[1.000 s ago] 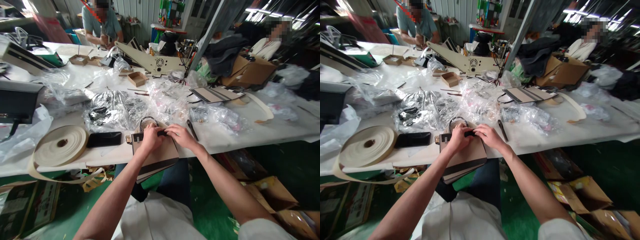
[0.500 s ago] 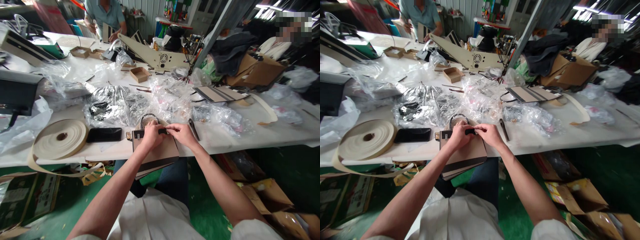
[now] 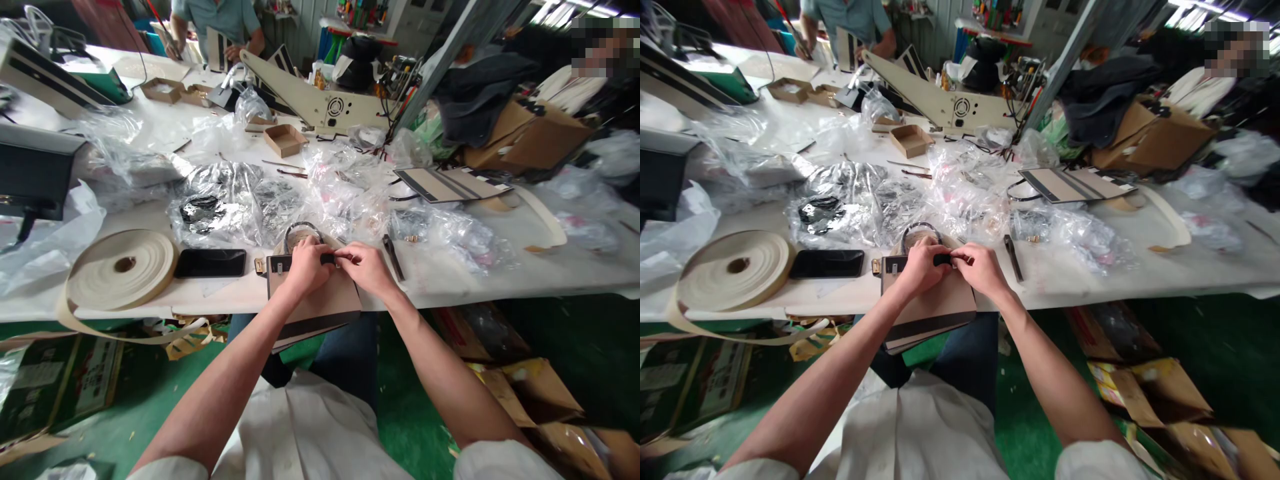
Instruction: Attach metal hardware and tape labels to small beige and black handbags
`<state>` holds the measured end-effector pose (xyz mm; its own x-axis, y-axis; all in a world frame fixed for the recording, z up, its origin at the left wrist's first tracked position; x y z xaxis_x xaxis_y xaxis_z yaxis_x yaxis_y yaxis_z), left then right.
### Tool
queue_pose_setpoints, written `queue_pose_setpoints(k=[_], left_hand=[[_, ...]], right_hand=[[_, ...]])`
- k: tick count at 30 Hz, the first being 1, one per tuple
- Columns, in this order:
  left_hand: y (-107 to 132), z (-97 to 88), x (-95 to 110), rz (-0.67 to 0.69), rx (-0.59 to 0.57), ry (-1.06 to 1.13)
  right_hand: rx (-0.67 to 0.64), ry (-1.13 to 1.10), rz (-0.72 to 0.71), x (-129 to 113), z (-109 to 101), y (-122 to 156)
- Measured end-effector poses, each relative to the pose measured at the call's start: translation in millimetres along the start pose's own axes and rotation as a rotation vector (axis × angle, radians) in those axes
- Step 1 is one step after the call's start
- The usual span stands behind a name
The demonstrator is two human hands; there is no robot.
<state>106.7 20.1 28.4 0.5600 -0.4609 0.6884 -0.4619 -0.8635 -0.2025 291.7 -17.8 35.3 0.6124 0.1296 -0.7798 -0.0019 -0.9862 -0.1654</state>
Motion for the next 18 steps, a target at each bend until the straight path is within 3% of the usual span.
queue_pose_setpoints(k=[11,18], left_hand=[[-5,-0.8,-2,-0.014,-0.030,0.027],[-2,1.3,1,-0.052,0.044,0.022]], right_hand=[[0.037,0.033,-0.031,5,1,3],[-0.013,0.060,-0.182,-11,-2,19]])
Point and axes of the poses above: each hand's wrist, its own y-axis away from the middle knuckle, its own z-axis out of the palm, x = y × z, the point moved 4 cm from there along -y, towards the middle knuckle, and after that the axes turned 5 degrees about z, right-handed, at the moved point
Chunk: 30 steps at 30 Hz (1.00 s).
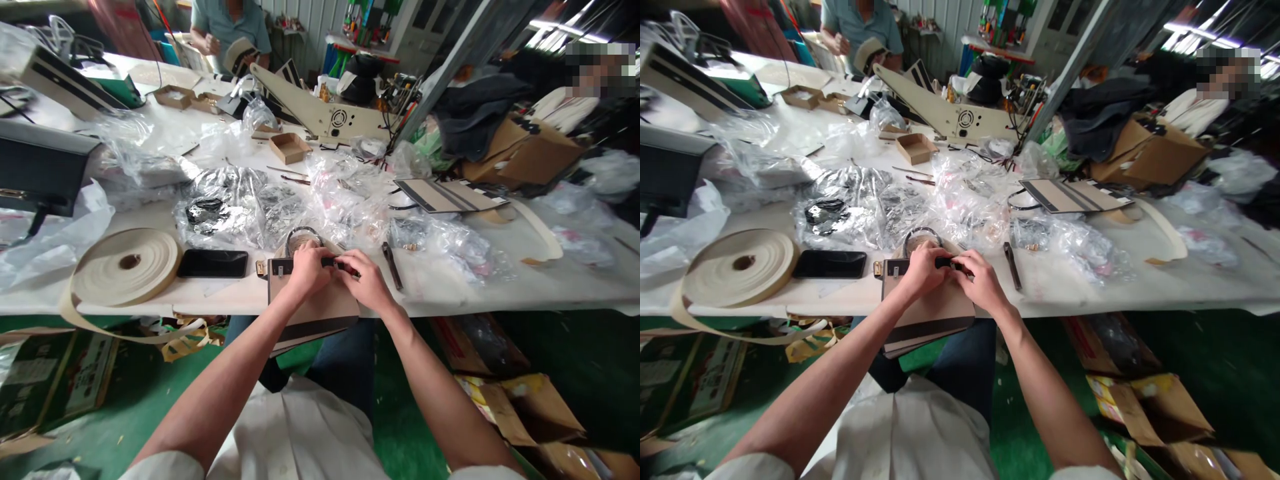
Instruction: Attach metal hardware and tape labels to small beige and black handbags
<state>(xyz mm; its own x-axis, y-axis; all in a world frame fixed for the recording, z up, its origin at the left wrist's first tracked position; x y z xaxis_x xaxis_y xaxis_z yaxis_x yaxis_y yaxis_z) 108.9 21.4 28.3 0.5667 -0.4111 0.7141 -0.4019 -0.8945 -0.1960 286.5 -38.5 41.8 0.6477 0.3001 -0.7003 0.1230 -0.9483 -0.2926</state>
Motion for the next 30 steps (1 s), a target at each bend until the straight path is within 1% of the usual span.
queue_pose_setpoints(k=[2,6,12,21,25,28,30], left_hand=[[0,0.6,1,-0.001,-0.009,-0.007],[1,0.2,1,0.001,-0.017,-0.022],[1,2.3,0,0.005,-0.009,-0.006],[-1,5.1,-1,-0.005,-0.009,-0.005],[-3,5.3,0,-0.010,-0.018,-0.026],[-2,3.4,1,0.002,-0.024,-0.013],[-2,2.2,0,0.000,-0.025,-0.006]], right_hand=[[-0.023,-0.020,-0.012,1,-1,2],[-0.030,-0.049,-0.016,11,0,2],[-0.004,-0.051,-0.010,22,5,5],[0.040,-0.088,-0.064,22,7,8],[-0.005,-0.110,-0.088,16,4,3],[-0.062,-0.090,-0.069,12,2,0],[-0.066,-0.083,-0.063,12,1,-1]])
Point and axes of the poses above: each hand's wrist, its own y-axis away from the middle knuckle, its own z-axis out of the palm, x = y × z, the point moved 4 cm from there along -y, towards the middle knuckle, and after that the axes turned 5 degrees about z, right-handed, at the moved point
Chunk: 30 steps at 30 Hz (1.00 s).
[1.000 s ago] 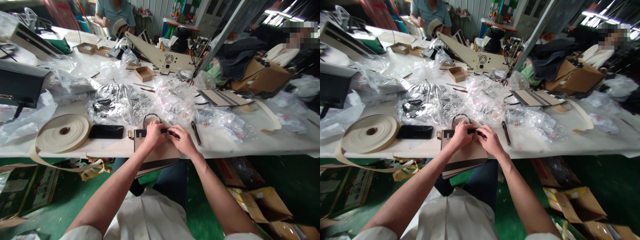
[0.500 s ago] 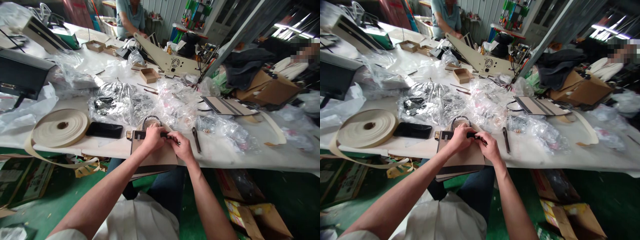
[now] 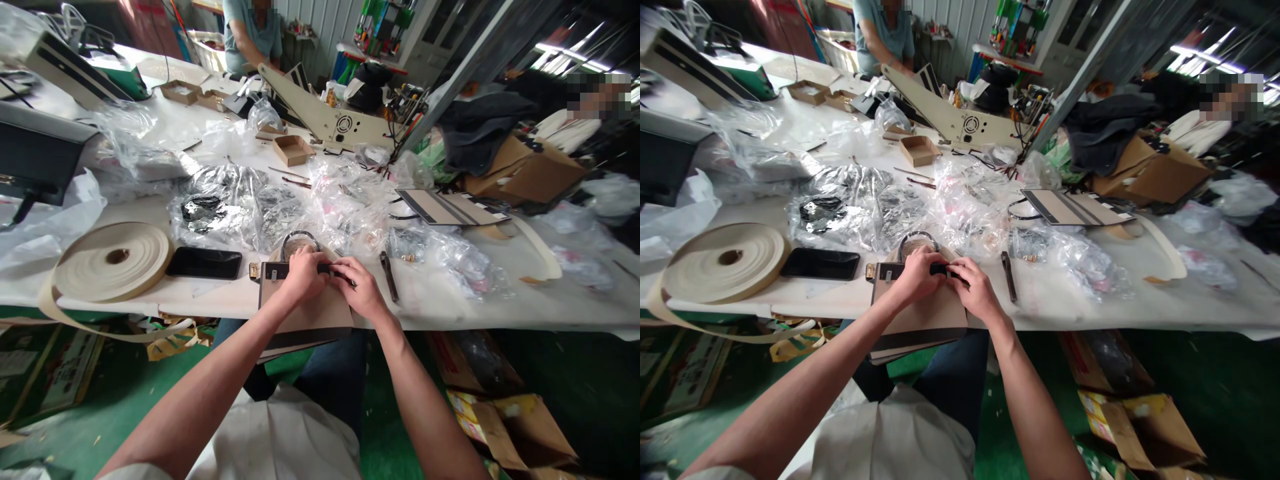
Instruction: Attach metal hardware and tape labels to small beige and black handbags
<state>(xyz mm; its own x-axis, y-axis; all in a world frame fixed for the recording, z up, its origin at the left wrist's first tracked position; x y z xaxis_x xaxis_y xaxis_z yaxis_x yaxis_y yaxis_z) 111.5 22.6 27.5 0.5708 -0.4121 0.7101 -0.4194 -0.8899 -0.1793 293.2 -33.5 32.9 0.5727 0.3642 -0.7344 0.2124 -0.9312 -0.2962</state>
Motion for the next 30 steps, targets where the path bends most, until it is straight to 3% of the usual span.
queue_pose_setpoints(k=[10,12,13,16,19,21,26,28,30], left_hand=[[-7,-0.3,1,-0.094,-0.029,-0.024],[-8,-1.0,3,-0.137,-0.033,-0.039],[-9,-1.5,5,-0.156,-0.041,-0.044],[-12,-3.4,9,-0.188,-0.096,-0.061],[-17,-6.6,13,-0.209,-0.151,-0.093],[-21,-7.9,13,-0.222,-0.184,-0.114],[-28,-7.4,9,-0.233,-0.237,-0.135],[-30,-7.4,9,-0.233,-0.247,-0.128],[-31,-7.8,9,-0.230,-0.251,-0.128]], right_hand=[[-0.038,-0.072,0.108,5,-3,2],[0.025,-0.102,0.192,15,-15,6],[0.118,-0.076,0.245,23,-26,9],[0.433,0.247,0.443,51,-63,18],[0.398,0.618,0.644,78,-83,13],[0.335,0.684,0.734,91,-89,6],[0.316,0.555,0.772,96,-91,0],[0.424,0.411,0.713,88,-92,10],[0.601,0.071,0.620,77,-95,22]])
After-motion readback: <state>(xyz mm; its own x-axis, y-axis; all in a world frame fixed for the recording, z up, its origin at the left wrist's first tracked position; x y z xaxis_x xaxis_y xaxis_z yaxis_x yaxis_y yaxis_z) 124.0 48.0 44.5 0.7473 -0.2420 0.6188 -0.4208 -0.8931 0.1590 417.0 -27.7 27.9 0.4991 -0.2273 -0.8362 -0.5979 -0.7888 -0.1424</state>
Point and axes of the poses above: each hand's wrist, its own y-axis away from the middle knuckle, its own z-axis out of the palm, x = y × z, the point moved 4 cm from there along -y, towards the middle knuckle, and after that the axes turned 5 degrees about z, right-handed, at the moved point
